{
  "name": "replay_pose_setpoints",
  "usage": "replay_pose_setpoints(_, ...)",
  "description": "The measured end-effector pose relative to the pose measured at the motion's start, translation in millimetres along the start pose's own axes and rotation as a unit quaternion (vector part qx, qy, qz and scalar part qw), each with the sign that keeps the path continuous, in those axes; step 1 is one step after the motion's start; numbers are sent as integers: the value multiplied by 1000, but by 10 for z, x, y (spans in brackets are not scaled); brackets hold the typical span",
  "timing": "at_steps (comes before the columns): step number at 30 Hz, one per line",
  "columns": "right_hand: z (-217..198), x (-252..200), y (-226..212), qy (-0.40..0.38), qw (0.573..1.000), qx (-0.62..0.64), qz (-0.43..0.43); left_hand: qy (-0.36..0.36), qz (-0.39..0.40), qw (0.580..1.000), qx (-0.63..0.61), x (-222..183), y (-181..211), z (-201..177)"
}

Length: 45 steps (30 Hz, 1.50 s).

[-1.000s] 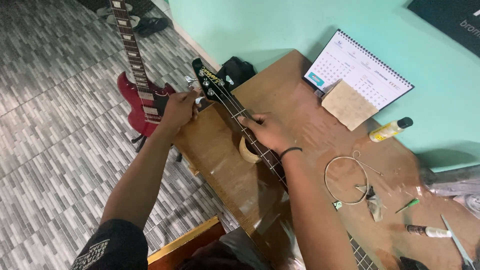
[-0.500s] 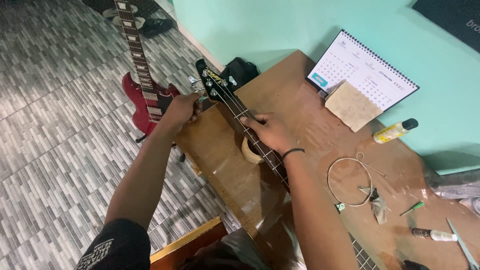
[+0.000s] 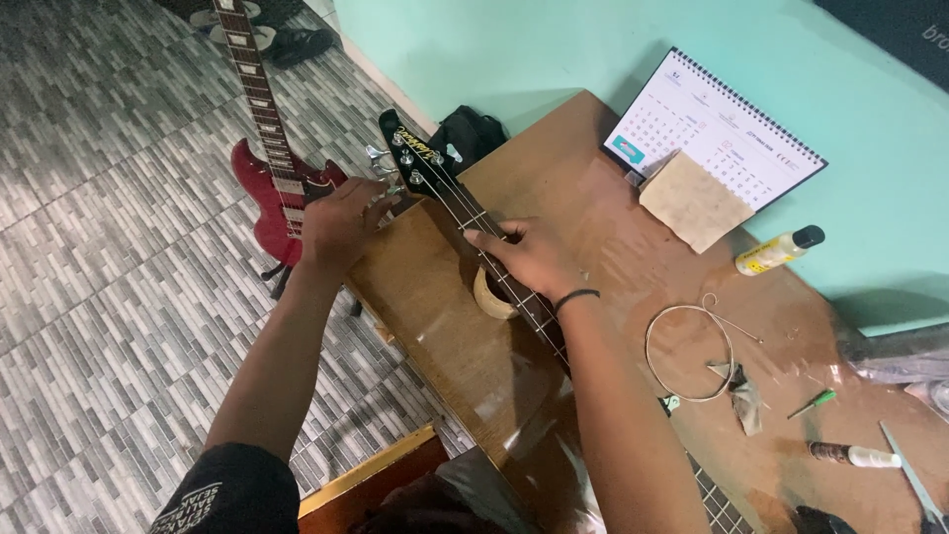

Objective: The person is installing a new string on an electric bass guitar, involving unwinding the string and threading it through the bridge and tuning machine.

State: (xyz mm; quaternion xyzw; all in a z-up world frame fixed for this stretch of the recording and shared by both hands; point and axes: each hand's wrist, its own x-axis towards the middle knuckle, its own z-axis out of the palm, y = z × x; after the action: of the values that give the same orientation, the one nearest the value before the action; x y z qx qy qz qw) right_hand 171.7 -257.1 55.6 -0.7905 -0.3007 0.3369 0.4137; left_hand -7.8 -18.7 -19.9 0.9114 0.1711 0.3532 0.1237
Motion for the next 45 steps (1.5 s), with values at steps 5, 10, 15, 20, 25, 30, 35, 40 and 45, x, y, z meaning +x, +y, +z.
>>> replay_pose_setpoints(5, 43, 186, 230, 3, 1000, -7, -6, 3, 8, 999, 32, -26, -67, 91)
replay_pose_setpoints(10, 14, 80, 118, -7, 999, -28, -26, 0, -29, 996, 82, -10, -225, 340)
replay_pose_setpoints(15, 28, 57, 99, 15, 998, -46, -32, -3, -96, 993, 66, 12, -19, 254)
replay_pose_setpoints(20, -3, -414, -160, 48, 966, -225, -115, 40, -37, 996, 77, 30, 777, -4)
replay_pose_setpoints(25, -69, -1273, 12, 76, 925, -346, -135, -50, 125, 988, 71, -239, 1523, 79)
replay_pose_setpoints(30, -188, -2125, 483, 136, 886, -433, -91, -125, 206, 967, -81, -521, 2245, 39)
replay_pose_setpoints(35, -397, -2941, 1005, 217, 873, -428, -90, -169, 271, 940, -118, -627, 3008, -64)
replay_pose_setpoints(40, -558, -3595, 1278, 249, 886, -391, -16, -227, 323, 910, -127, -806, 3674, -27)
replay_pose_setpoints(45, -599, -4114, 1535, 280, 875, -389, 61, -344, 368, 862, -54, -1094, 4224, 112)
